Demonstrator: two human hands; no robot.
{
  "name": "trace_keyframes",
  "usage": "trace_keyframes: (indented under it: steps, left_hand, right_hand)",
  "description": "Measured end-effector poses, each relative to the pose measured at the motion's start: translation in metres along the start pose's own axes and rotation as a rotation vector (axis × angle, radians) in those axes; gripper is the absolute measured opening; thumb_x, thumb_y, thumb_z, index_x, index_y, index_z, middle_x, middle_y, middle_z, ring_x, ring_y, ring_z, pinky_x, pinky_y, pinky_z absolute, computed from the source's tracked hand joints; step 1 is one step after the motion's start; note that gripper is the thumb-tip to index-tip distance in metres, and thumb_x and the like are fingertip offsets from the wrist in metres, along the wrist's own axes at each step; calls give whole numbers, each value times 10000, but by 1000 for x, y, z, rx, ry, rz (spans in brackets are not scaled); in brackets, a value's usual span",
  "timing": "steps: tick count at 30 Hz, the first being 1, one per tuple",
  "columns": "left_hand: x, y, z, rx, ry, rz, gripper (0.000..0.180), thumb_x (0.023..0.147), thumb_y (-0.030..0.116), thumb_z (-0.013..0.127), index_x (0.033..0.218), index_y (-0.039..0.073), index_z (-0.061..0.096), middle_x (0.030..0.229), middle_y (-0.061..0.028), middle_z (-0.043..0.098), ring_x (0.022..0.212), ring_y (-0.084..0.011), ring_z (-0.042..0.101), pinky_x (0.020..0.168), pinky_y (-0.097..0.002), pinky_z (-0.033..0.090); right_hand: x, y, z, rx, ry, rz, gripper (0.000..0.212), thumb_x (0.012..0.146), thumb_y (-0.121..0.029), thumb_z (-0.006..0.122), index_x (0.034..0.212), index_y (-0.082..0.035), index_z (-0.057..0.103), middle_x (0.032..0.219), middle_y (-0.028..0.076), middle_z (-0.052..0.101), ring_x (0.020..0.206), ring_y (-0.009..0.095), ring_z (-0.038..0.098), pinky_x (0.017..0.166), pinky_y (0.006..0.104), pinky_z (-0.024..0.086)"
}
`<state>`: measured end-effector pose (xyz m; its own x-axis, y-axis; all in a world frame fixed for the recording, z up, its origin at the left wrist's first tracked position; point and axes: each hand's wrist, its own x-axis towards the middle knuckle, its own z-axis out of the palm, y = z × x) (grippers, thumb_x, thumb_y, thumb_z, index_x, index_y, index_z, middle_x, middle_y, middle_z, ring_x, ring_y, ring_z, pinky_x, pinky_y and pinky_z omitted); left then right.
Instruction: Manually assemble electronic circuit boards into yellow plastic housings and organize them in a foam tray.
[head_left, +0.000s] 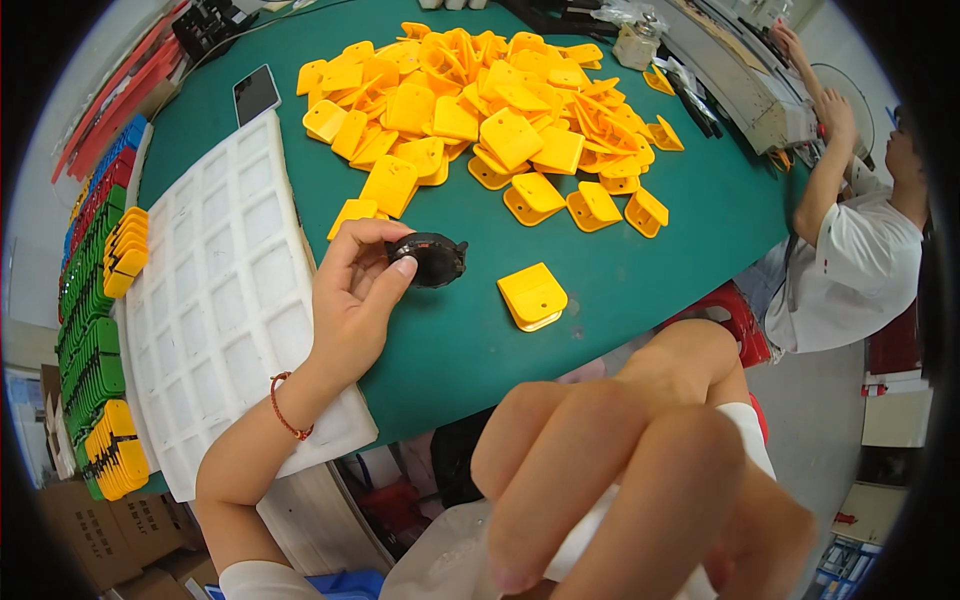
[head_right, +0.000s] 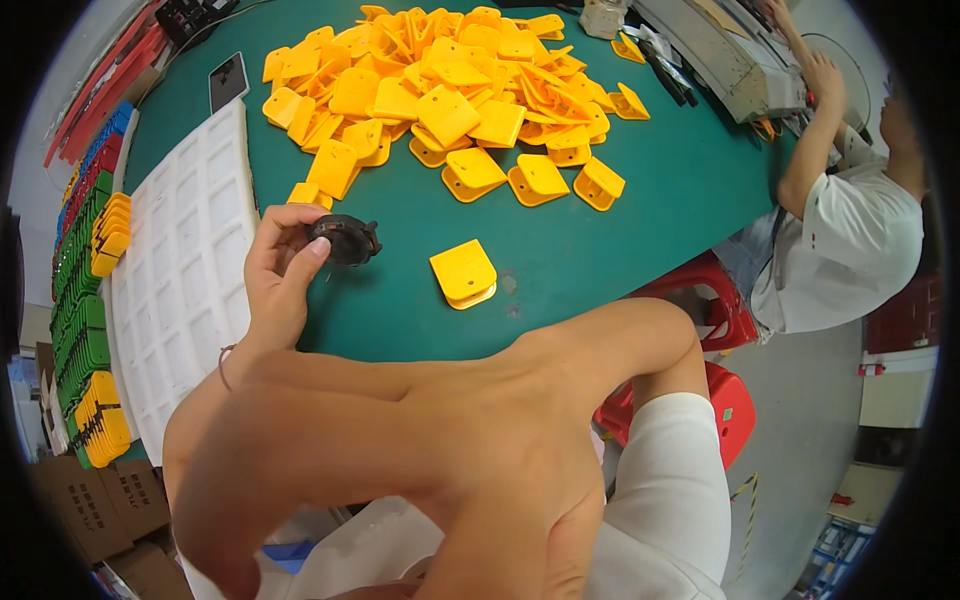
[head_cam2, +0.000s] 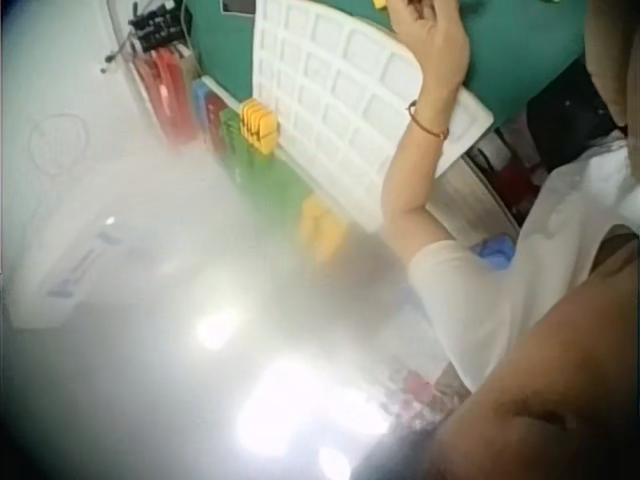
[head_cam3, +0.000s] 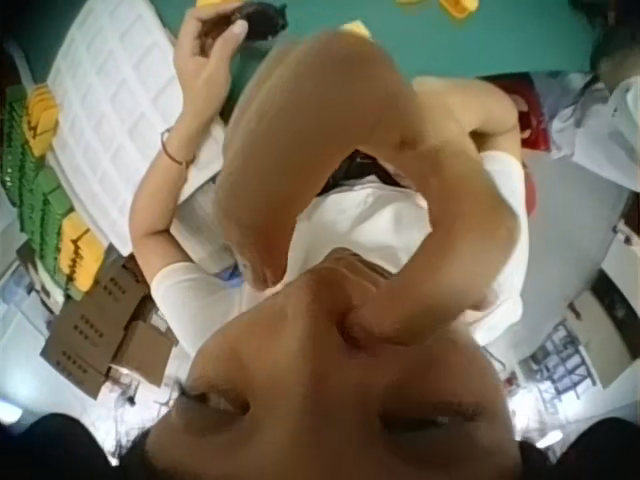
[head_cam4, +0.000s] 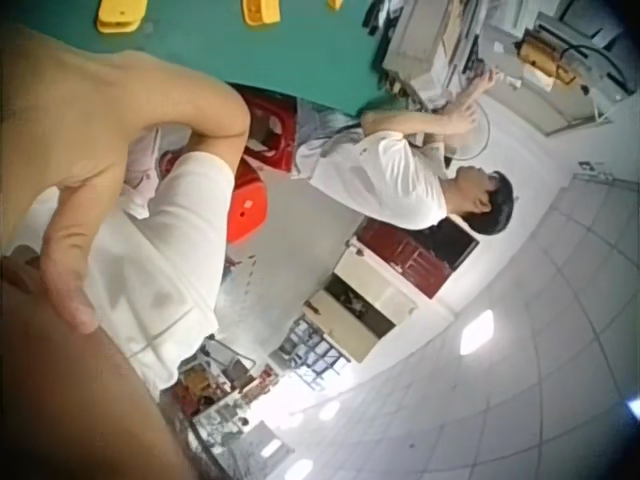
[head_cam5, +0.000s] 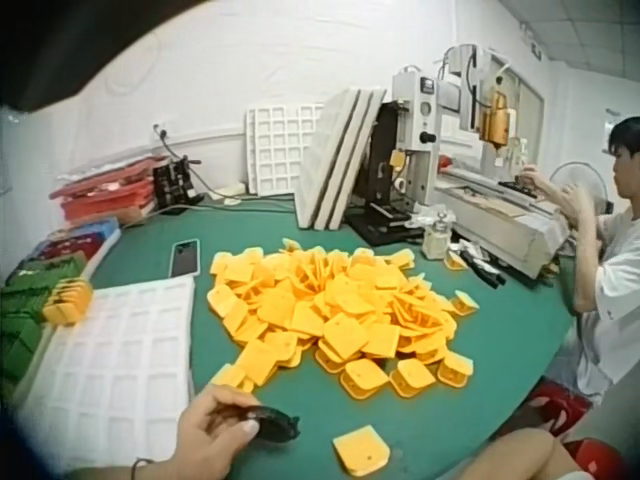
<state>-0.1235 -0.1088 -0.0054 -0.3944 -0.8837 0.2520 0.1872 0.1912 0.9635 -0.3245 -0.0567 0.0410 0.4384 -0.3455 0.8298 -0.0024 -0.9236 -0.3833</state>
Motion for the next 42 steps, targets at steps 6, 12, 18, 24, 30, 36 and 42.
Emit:
trace_keyframes:
  steps: [6, 12, 18, 24, 30, 36, 42]
  left_hand:
    - [2, -1, 2, -14, -35, 21, 211, 849, -52, 502, 1046, 2, 450, 1006, -78, 519, 938, -112, 524, 848, -236, 420]
    - [-1, -1, 1, 56, 25, 51, 246, 859, -57, 470, 1098, -1, 447, 1059, -81, 494, 988, -122, 504, 890, -245, 400]
    - [2, -3, -4, 209, 12, 178, 277, 841, -78, 460, 1112, -27, 486, 1063, -91, 415, 967, -139, 475, 899, -255, 376]
    - [2, -9, -6, 303, -41, 302, 266, 842, -58, 490, 1102, 1, 492, 1071, -100, 403, 961, -159, 471, 831, -258, 412]
    - [4, -11, -3, 423, -54, 415, 258, 810, -49, 545, 1056, 23, 515, 1032, -119, 480, 925, -197, 514, 781, -268, 432]
    - [2, -11, -3, 541, -75, 307, 316, 746, -66, 607, 1031, 20, 501, 1008, -122, 518, 886, -195, 548, 767, -270, 447]
    - [3, -2, 4, -52, 8, -94, 339, 797, -83, 557, 1111, -7, 453, 1082, -74, 476, 1011, -139, 512, 905, -268, 412]
  right_hand:
    - [7, 18, -11, -65, -6, 0, 474, 690, -303, 710, 1026, -33, 513, 991, 130, 522, 917, 239, 506, 801, 326, 412]
    - [2, 24, -2, -85, -20, -12, 462, 699, -247, 708, 1049, -31, 498, 1004, 137, 517, 921, 245, 509, 814, 329, 416]
    - [20, 75, -17, -95, -27, -35, 455, 709, -191, 707, 1071, -28, 484, 1017, 145, 513, 925, 250, 512, 827, 332, 420]
    - [-6, 91, 10, -170, -121, 135, 371, 738, -179, 686, 1025, -25, 508, 930, 121, 527, 851, 289, 521, 743, 358, 435]
    - [-12, 92, 9, -174, -91, 79, 218, 696, -116, 679, 859, -28, 562, 814, 99, 523, 727, 247, 516, 616, 332, 398]
    - [-16, 93, 5, -261, -231, 87, 271, 706, -117, 679, 924, -7, 560, 835, 113, 552, 692, 232, 525, 620, 304, 416]
    - [-17, 86, 14, -17, -19, 317, 490, 752, -222, 692, 1133, -50, 436, 942, 104, 521, 810, 261, 518, 676, 347, 432]
